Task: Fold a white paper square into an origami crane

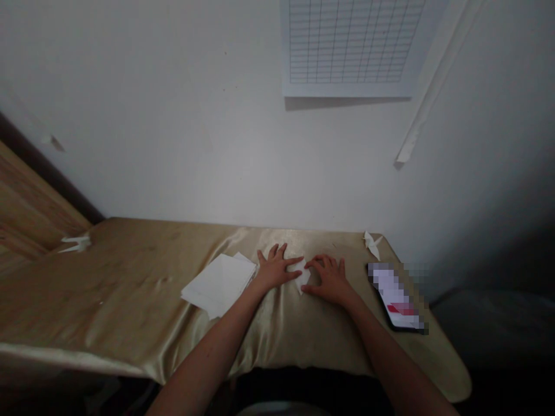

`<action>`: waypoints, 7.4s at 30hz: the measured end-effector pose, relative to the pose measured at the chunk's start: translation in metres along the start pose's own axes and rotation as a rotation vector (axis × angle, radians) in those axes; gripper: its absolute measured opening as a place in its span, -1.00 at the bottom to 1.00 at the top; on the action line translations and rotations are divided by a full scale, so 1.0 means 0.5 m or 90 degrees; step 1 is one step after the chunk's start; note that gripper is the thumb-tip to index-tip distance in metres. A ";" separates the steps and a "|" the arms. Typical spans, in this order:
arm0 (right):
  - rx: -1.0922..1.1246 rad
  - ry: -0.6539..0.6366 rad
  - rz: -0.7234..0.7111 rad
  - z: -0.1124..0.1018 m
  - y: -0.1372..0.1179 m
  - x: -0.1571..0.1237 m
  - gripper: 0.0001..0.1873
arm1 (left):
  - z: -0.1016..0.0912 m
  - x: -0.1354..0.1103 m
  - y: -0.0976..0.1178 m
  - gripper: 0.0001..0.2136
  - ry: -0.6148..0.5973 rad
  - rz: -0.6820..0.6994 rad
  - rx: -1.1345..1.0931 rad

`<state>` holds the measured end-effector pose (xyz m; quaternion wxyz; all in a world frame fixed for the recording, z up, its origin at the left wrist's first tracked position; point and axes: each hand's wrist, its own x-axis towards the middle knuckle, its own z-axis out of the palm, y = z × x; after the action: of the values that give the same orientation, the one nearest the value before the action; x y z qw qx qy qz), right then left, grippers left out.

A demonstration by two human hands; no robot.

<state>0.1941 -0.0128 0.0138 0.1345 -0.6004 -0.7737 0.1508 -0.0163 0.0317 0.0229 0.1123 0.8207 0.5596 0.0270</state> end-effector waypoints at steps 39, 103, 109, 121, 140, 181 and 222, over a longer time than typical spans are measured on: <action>0.011 -0.010 0.009 -0.004 -0.006 -0.003 -0.51 | -0.012 -0.035 0.005 -0.51 0.015 0.086 0.002; 0.010 0.006 0.004 -0.001 -0.007 -0.003 -0.42 | -0.011 -0.052 0.002 -0.51 -0.059 0.043 -0.036; -0.016 -0.023 0.011 -0.005 -0.010 -0.005 -0.29 | -0.012 -0.050 0.001 -0.49 -0.058 0.043 -0.029; 0.004 -0.050 -0.009 -0.004 0.002 -0.007 -0.06 | 0.013 -0.025 -0.016 -0.79 0.074 0.027 -0.079; 0.033 0.060 0.010 0.008 0.007 0.008 -0.65 | 0.010 -0.028 -0.026 -0.50 0.022 0.049 -0.100; 0.077 0.050 -0.099 0.000 0.034 0.015 -0.53 | -0.023 -0.054 -0.023 -0.34 -0.091 0.117 -0.080; 0.043 0.090 -0.133 -0.005 0.007 0.007 -0.84 | 0.023 -0.026 -0.007 -0.76 0.097 0.084 -0.149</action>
<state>0.1971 -0.0084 0.0147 0.2238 -0.5206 -0.8152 0.1197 -0.0226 0.0191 0.0119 0.1619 0.8328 0.5042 0.1616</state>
